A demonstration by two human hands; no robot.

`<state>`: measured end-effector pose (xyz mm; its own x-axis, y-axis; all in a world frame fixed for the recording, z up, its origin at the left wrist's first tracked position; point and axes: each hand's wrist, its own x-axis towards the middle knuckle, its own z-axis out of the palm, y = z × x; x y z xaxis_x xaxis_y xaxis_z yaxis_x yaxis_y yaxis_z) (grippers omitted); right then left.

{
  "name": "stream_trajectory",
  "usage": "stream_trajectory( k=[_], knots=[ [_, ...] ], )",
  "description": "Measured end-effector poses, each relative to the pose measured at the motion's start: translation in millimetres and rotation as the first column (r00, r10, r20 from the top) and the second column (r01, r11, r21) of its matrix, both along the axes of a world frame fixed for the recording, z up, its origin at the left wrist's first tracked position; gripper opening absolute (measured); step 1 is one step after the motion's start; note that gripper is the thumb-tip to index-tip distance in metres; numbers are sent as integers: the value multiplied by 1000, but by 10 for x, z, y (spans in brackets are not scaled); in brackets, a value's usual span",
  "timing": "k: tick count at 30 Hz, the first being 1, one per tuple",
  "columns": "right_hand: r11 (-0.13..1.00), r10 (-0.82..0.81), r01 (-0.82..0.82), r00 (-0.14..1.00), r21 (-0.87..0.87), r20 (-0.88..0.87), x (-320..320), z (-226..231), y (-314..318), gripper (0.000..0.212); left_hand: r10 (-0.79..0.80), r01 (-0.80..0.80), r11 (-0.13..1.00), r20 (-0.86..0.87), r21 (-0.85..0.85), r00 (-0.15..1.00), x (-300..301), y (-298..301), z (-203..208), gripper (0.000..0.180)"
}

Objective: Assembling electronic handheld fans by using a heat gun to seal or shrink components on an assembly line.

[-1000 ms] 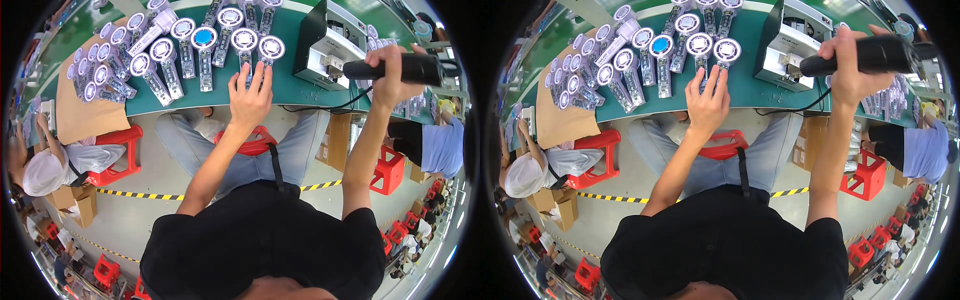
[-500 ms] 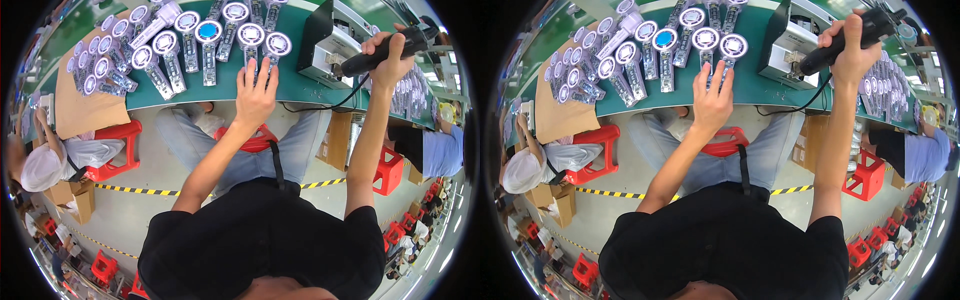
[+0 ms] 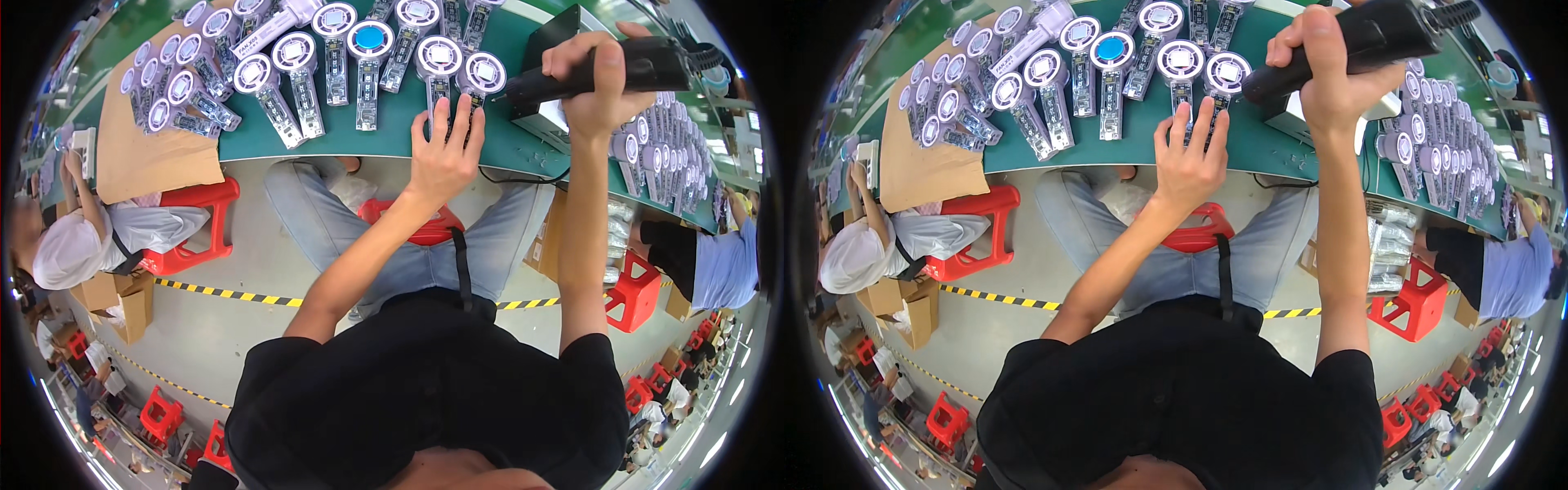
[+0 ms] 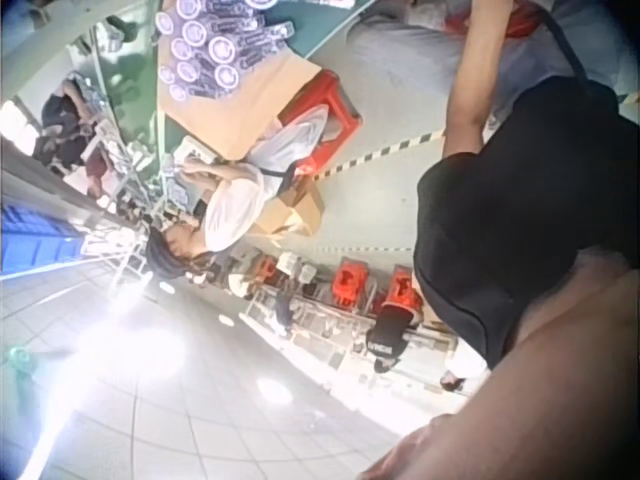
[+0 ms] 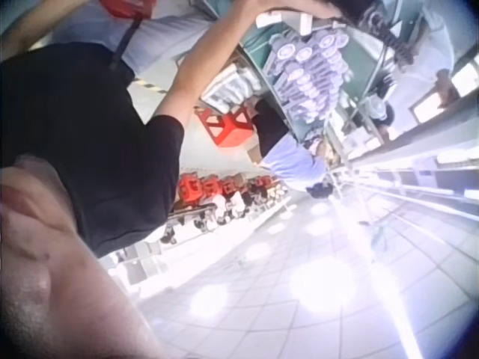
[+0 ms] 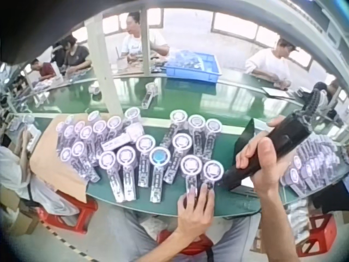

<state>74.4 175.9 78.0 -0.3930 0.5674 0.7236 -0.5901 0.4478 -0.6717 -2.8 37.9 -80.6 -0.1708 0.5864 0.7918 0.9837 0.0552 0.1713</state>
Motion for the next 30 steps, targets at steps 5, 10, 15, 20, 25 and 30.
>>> stream_trajectory(
  k=[5,10,15,20,25,30],
  knots=[
    [1000,1,-1,1000,23,19,-72,-65,6,37,-5,5,1000,6,-21,1000,3,-13,18,37],
    [1000,2,-3,1000,14,17,-106,-110,13,38,-9,9,1000,18,-22,1000,0,-19,21,37],
    [996,-61,58,997,66,47,-176,-143,-53,33,-12,14,999,47,-36,999,14,-21,26,37],
    [995,-24,20,999,102,37,-252,-167,-124,30,-7,8,1000,72,-18,997,25,-18,67,27],
    [982,-52,43,998,183,47,-342,-171,-178,31,-18,20,1000,92,-21,996,40,-29,81,28],
    [987,-140,129,983,96,120,-330,-166,-233,42,-56,62,997,114,-52,992,18,-54,111,32]
  ],
)
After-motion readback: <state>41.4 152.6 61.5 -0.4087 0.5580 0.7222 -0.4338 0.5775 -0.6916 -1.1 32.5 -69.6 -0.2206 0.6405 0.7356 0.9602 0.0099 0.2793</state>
